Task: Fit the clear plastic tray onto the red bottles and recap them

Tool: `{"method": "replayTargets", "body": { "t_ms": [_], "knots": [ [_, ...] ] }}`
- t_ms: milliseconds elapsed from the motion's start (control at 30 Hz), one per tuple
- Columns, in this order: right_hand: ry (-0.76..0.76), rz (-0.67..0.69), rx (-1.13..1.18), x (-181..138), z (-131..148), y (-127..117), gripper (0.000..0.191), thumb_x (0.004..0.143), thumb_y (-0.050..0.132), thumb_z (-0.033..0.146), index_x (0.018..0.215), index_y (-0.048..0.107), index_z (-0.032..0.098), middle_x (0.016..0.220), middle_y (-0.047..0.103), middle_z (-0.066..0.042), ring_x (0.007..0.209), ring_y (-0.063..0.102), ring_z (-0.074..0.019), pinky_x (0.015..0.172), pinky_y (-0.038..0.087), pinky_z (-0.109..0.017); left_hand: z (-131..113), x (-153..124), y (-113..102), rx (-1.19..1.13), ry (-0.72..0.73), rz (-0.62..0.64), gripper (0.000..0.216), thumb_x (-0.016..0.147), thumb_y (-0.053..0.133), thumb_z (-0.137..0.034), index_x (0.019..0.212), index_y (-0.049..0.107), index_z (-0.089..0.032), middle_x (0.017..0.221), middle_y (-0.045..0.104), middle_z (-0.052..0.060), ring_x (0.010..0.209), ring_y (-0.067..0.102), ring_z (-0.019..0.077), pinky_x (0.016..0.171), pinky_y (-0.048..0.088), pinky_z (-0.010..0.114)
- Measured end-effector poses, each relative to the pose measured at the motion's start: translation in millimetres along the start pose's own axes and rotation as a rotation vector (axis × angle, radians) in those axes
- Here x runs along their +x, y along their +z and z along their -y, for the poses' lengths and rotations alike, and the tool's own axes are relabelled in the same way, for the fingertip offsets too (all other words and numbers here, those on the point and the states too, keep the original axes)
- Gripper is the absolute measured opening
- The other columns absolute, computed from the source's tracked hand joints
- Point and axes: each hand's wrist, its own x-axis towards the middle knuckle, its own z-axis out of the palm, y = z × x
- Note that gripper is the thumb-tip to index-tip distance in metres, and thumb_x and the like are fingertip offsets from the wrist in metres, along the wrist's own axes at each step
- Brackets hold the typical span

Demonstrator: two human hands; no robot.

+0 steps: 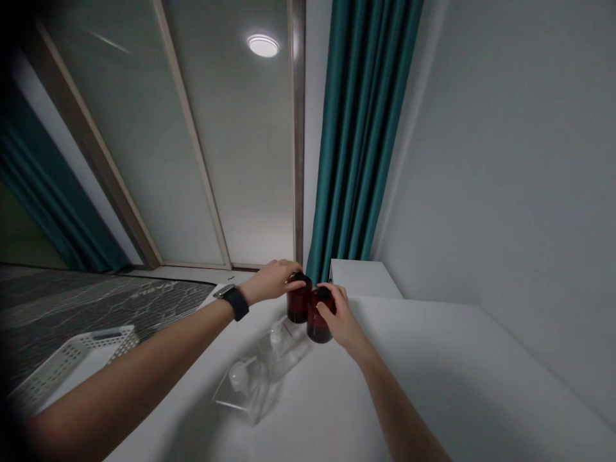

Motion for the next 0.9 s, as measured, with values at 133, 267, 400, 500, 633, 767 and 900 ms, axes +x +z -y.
{"method": "replayTargets", "body": {
  "t_ms": [133, 267, 400, 500, 633, 767, 900],
  "knots": [
    [0.022, 0.020, 0.000, 0, -1, 0, 0.034, 0.081, 0.057, 0.031, 0.115, 0.061, 0.031, 0.117, 0.054, -0.002, 0.118, 0.054, -0.0242, 0.112, 0.038, -0.041, -1, 12, 1, 0.052, 0.034, 0.093, 0.017, 0.095, 0.059, -0.035, 0.097, 0.064, -0.018, 0.086, 0.070, 0.008, 0.084, 0.069, 0.0284, 0.078, 0.049, 0.036],
    [0.028, 0.028, -0.002, -2, -1, 1, 0.034, 0.082, 0.057, 0.033, 0.116, 0.060, 0.030, 0.118, 0.054, -0.003, 0.119, 0.053, -0.0243, 0.112, 0.038, -0.041, 5, 14, -5, 0.046, 0.102, 0.165, 0.013, 0.097, 0.054, -0.027, 0.102, 0.062, -0.018, 0.094, 0.070, 0.008, 0.088, 0.068, 0.0253, 0.076, 0.049, 0.032],
    [0.023, 0.048, -0.008, -1, 0, 8, 0.036, 0.085, 0.054, 0.036, 0.120, 0.056, 0.030, 0.123, 0.054, -0.003, 0.123, 0.051, -0.0241, 0.113, 0.036, -0.040, 16, 6, -20, 0.039, 0.167, 0.232, 0.012, 0.097, 0.052, -0.020, 0.105, 0.061, -0.018, 0.101, 0.069, 0.007, 0.092, 0.066, 0.0221, 0.082, 0.049, 0.031],
    [0.023, 0.070, -0.024, 5, 1, 20, 0.038, 0.087, 0.053, 0.038, 0.123, 0.053, 0.029, 0.127, 0.054, -0.004, 0.125, 0.050, -0.0244, 0.113, 0.035, -0.040, 27, -5, -32, 0.064, 0.177, 0.260, 0.016, 0.095, 0.050, -0.015, 0.107, 0.060, -0.018, 0.104, 0.067, 0.007, 0.095, 0.064, 0.0220, 0.086, 0.049, 0.032],
    [0.022, 0.150, -0.061, 22, 7, 39, 0.036, 0.085, 0.055, 0.035, 0.120, 0.054, 0.029, 0.124, 0.055, -0.004, 0.123, 0.051, -0.0243, 0.112, 0.035, -0.041, 44, -19, -43, 0.127, 0.159, 0.292, 0.018, 0.095, 0.049, -0.012, 0.108, 0.060, -0.017, 0.104, 0.066, 0.009, 0.096, 0.062, 0.0238, 0.087, 0.047, 0.033],
    [0.030, 0.288, -0.113, 41, 20, 58, 0.031, 0.084, 0.053, 0.027, 0.115, 0.054, 0.026, 0.116, 0.060, -0.004, 0.115, 0.055, -0.0231, 0.105, 0.040, -0.042, 65, -35, -54, 0.177, 0.149, 0.332, 0.020, 0.093, 0.052, -0.007, 0.107, 0.060, -0.016, 0.107, 0.065, 0.009, 0.099, 0.061, 0.0230, 0.088, 0.046, 0.031],
    [0.031, 0.368, -0.180, 55, 32, 75, 0.028, 0.087, 0.047, 0.021, 0.114, 0.053, 0.025, 0.116, 0.061, -0.005, 0.114, 0.055, -0.0224, 0.103, 0.040, -0.042, 84, -50, -62, 0.205, 0.139, 0.349, 0.024, 0.090, 0.054, -0.002, 0.109, 0.060, -0.016, 0.111, 0.064, 0.010, 0.103, 0.060, 0.0221, 0.089, 0.045, 0.029]
  ]
}}
